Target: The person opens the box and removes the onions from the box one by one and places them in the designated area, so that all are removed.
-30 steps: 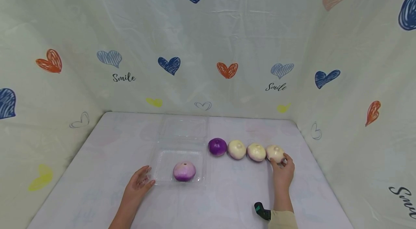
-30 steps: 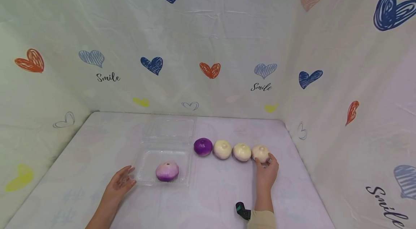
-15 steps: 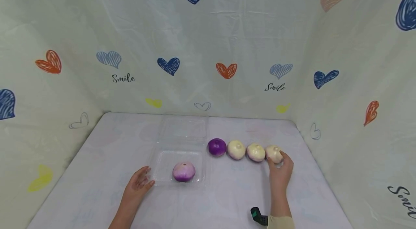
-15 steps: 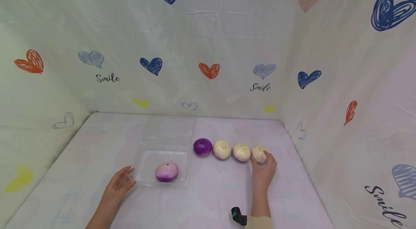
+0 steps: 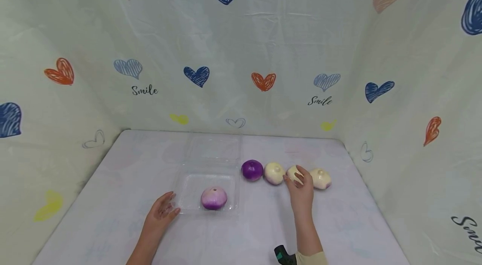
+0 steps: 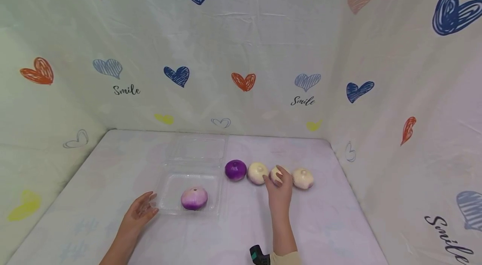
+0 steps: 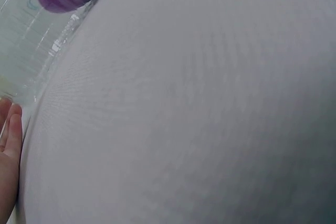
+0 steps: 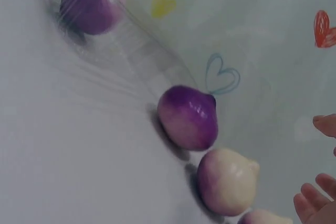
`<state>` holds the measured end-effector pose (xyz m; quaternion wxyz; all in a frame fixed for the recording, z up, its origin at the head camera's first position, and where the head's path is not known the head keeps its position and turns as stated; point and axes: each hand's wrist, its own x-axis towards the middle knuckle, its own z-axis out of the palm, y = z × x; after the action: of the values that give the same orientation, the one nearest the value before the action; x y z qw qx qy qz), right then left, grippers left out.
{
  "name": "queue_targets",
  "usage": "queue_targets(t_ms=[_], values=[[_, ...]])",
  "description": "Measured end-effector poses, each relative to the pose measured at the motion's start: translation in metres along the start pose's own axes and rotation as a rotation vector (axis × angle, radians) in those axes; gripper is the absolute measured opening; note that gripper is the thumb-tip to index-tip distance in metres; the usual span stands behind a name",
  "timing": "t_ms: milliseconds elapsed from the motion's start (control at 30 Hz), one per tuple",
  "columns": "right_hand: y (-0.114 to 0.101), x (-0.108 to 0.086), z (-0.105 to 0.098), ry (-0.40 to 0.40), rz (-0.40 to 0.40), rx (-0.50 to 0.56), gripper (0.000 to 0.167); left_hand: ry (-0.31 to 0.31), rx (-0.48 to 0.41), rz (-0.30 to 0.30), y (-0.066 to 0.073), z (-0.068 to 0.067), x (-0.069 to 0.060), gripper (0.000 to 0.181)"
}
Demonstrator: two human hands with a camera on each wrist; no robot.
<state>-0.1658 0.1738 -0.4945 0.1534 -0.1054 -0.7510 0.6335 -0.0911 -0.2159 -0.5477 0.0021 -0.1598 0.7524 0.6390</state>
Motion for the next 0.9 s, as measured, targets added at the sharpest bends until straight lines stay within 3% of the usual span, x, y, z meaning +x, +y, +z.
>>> queue_targets(t_ms=[300, 567, 900], values=[[-0.018, -0.023, 0.034, -0.124, -0.060, 0.059, 0.054, -0.006, -0.012, 0.008, 0.001, 0.000, -0.001, 0.070], [-0.019, -0.037, 0.059, -0.212, -0.084, 0.081, 0.053, -0.005, -0.036, 0.023, 0.001, 0.000, -0.001, 0.069], [-0.020, -0.060, 0.088, -0.377, -0.114, 0.068, 0.053, -0.006, -0.046, 0.010, 0.001, 0.000, -0.002, 0.068]])
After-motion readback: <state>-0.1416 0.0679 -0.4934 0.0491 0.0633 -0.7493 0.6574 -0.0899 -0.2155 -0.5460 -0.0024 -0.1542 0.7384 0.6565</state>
